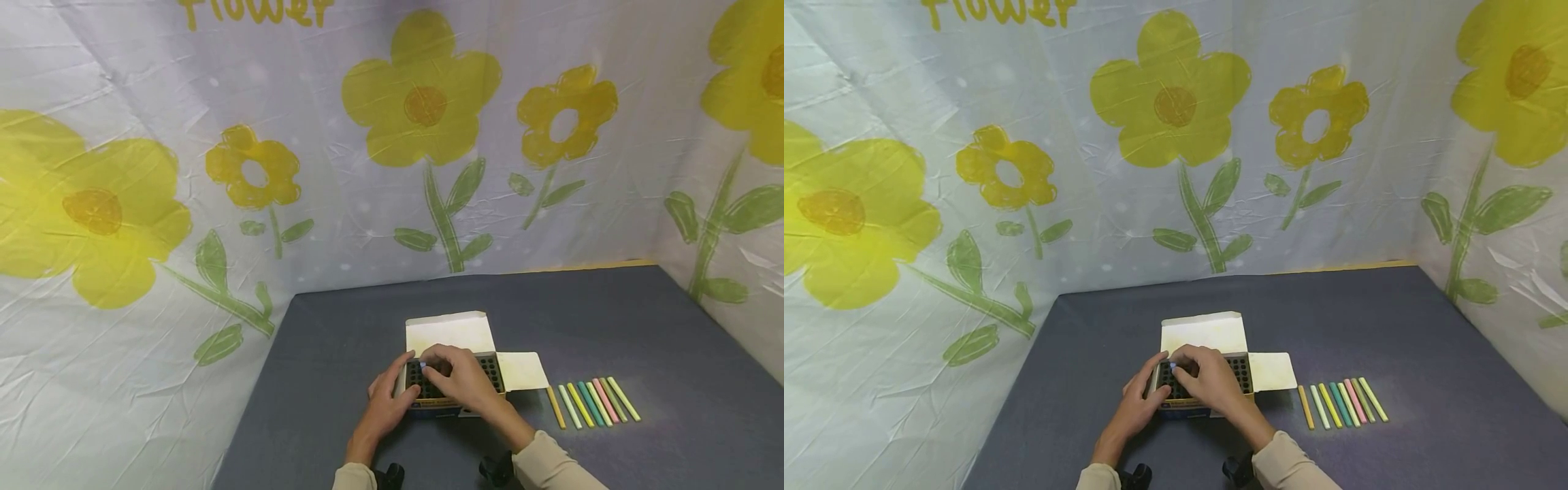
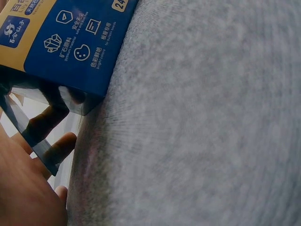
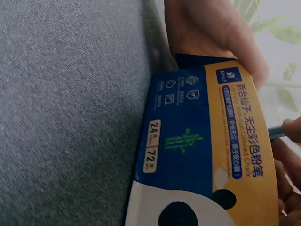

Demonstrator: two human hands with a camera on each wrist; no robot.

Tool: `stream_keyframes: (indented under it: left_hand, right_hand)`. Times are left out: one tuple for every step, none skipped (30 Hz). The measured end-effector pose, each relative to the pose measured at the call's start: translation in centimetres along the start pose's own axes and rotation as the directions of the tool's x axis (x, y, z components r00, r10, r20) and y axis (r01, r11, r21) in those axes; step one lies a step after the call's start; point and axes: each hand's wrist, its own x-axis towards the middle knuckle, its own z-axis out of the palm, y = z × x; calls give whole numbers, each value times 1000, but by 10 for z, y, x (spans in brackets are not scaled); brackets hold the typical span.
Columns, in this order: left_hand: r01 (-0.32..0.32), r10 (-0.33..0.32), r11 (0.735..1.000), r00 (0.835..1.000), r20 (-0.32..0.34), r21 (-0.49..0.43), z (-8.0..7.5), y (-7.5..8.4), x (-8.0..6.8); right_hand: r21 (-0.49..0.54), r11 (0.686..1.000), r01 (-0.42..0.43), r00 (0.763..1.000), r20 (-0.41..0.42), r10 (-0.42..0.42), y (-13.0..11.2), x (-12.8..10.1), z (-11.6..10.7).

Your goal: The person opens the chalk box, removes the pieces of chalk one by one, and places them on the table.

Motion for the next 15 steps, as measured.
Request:
stream_keyframes:
  left_hand:
    - [1, -1, 1000, 1000, 0, -1, 0, 0, 0]
    - [0, 0, 1000, 1000, 0, -4, 0, 0, 0]
    - [-2, 2, 1000, 1000, 1, -8, 0, 0, 0]
    - [-3, 3, 1000, 1000, 2, -11, 0, 0, 0]
    - [-5, 5, 1000, 1000, 2, -15, 0, 0, 0]
    - [-6, 6, 1000, 1000, 2, -18, 0, 0, 0]
    - [-6, 6, 1000, 1000, 2, -20, 0, 0, 0]
    - [-8, 8, 1000, 1000, 2, -22, 0, 0, 0]
    - [-8, 8, 1000, 1000, 1, -24, 0, 0, 0]
    - [-9, 9, 1000, 1000, 0, -25, 1, 0, 0]
    - [-9, 9, 1000, 1000, -2, -27, 1, 0, 0]
    - [-10, 10, 1000, 1000, -3, -26, 1, 0, 0]
    - [-10, 10, 1000, 1000, -5, -25, 1, 0, 0]
    - [-11, 11, 1000, 1000, -6, -25, 1, 1, 0]
    - [-11, 11, 1000, 1000, -8, -24, 1, 1, 0]
  right_hand:
    - [2, 1000, 11, 1000, -8, -11, 0, 0, -1]
    - [4, 1000, 19, 1000, -18, -19, 0, 1, -2]
    - [12, 1000, 26, 999, -28, -26, 0, 1, -3]
    - [21, 999, 32, 999, -39, -31, 0, 1, -4]
    - [27, 999, 40, 998, -53, -39, 0, 1, -5]
    - [33, 998, 51, 996, -69, -48, 0, 1, -6]
    - [38, 998, 59, 995, -87, -56, 0, 1, -7]
    - [44, 997, 65, 992, -107, -60, 0, 1, -8]
    - [51, 996, 72, 990, -124, -65, 1, 1, -9]
    - [55, 995, 81, 987, -142, -73, 1, 1, -10]
    - [60, 994, 88, 984, -159, -77, 1, 1, -12]
    - [71, 993, 90, 982, -173, -77, 2, 1, -14]
    - [86, 992, 88, 981, -182, -71, 3, 0, -16]
    - [98, 991, 88, 979, -191, -68, 4, 0, -18]
    - [110, 990, 86, 978, -200, -62, 5, 0, -20]
